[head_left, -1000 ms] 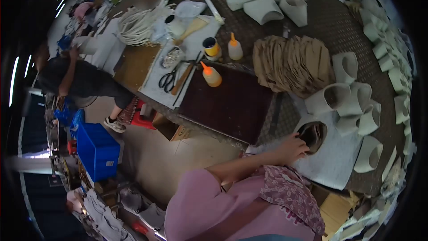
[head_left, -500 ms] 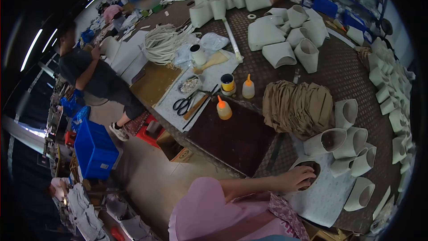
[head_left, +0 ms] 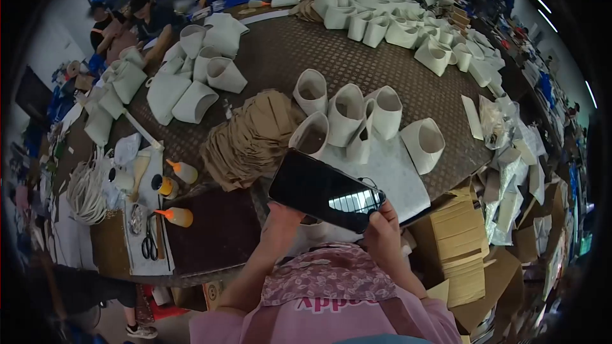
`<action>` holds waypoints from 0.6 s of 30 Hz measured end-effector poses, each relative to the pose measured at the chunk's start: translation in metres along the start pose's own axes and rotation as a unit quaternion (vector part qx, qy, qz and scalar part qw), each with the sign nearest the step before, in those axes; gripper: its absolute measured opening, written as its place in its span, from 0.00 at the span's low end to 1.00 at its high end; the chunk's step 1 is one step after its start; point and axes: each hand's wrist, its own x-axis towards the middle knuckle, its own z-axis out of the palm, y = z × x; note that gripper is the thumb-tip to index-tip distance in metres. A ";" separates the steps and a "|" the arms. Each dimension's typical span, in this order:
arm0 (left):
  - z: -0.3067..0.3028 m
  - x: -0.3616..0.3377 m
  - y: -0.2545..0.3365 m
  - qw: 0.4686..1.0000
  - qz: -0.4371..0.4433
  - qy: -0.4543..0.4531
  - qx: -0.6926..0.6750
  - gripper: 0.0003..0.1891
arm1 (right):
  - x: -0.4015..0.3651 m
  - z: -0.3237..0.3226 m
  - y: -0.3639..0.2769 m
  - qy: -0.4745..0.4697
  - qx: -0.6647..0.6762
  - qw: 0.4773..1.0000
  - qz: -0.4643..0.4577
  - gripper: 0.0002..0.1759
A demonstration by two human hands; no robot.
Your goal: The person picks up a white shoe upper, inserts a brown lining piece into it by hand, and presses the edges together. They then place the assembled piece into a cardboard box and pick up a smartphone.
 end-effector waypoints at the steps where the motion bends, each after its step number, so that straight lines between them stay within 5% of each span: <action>1: 0.001 -0.005 0.006 1.000 0.009 0.011 -0.004 0.25 | -0.005 0.018 0.002 -0.009 0.020 1.000 0.017 0.18; 2: 0.002 -0.009 0.012 1.000 0.019 0.023 -0.010 0.25 | -0.005 0.032 0.010 -0.017 0.038 0.999 0.035 0.14; 9: 0.013 -0.007 0.032 0.987 -0.039 0.148 0.038 0.30 | -0.014 0.010 0.026 -0.191 0.156 0.942 0.226 0.30; 12: 0.019 -0.007 0.028 0.977 -0.084 0.180 0.078 0.28 | -0.007 -0.001 0.033 -0.159 0.249 0.894 0.337 0.38; 14: 0.034 -0.008 0.049 0.952 -0.170 0.133 0.216 0.28 | -0.006 0.000 0.037 -0.131 0.193 0.897 0.375 0.38; 18: 0.038 -0.014 0.029 0.936 -0.125 0.127 0.302 0.28 | -0.009 -0.001 0.048 -0.108 0.195 0.891 0.395 0.32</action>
